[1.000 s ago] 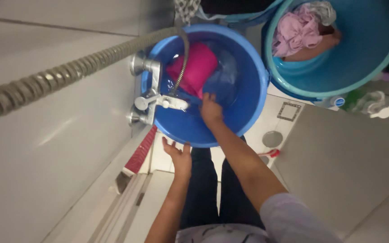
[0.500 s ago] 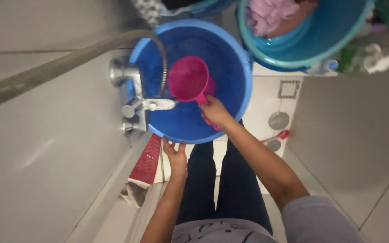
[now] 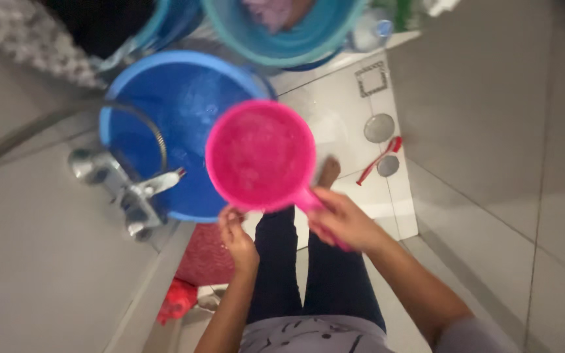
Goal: The person hand washes several small garments in a blue bucket, repeatedly scrubbing, rinsing, and wringing them. They use a pink scoop to transfer water between buckets and handle the clothes one at a time.
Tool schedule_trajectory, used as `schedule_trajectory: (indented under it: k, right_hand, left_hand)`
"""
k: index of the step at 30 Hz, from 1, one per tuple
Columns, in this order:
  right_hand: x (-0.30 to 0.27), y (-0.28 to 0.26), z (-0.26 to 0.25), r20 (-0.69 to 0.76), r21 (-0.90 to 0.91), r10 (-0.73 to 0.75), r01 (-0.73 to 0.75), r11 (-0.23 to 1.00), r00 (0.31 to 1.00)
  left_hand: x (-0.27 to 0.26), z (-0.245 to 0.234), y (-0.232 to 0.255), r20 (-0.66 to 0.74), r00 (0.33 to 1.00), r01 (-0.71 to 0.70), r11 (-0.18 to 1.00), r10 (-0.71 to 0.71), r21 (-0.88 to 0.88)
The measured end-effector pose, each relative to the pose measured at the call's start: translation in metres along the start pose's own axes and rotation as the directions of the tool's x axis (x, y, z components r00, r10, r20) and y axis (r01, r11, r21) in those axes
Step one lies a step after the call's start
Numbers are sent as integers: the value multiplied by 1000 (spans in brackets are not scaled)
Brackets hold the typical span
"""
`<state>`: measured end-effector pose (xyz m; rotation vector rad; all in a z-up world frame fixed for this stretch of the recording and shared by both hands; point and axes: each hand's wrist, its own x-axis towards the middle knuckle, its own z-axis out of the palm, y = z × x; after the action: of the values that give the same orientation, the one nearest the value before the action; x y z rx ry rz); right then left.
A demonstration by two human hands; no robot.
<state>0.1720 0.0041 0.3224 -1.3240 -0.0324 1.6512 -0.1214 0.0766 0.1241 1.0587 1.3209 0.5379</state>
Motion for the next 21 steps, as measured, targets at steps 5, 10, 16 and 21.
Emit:
schedule_trajectory:
  k: [5,10,16,21]
  right_hand:
    - [-95,40,-32,-256,-105,-70,44,994,964]
    - [-105,104,-77,-605,-649,-286,-251,719,743]
    - [-66,189,-164,-767,-514,-357,-178,839,533]
    - [19,270,-224,-853,220,41,287,932,520]
  left_hand:
    - [6,93,10,577,729,562,804,-368,-197]
    - [53,213,-102,818,400,868,458,-413,-193]
    - [56,329,-174,670,542,813,519,-507,-264]
    - [-8,363,-134,628,252,835,494,-736,244]
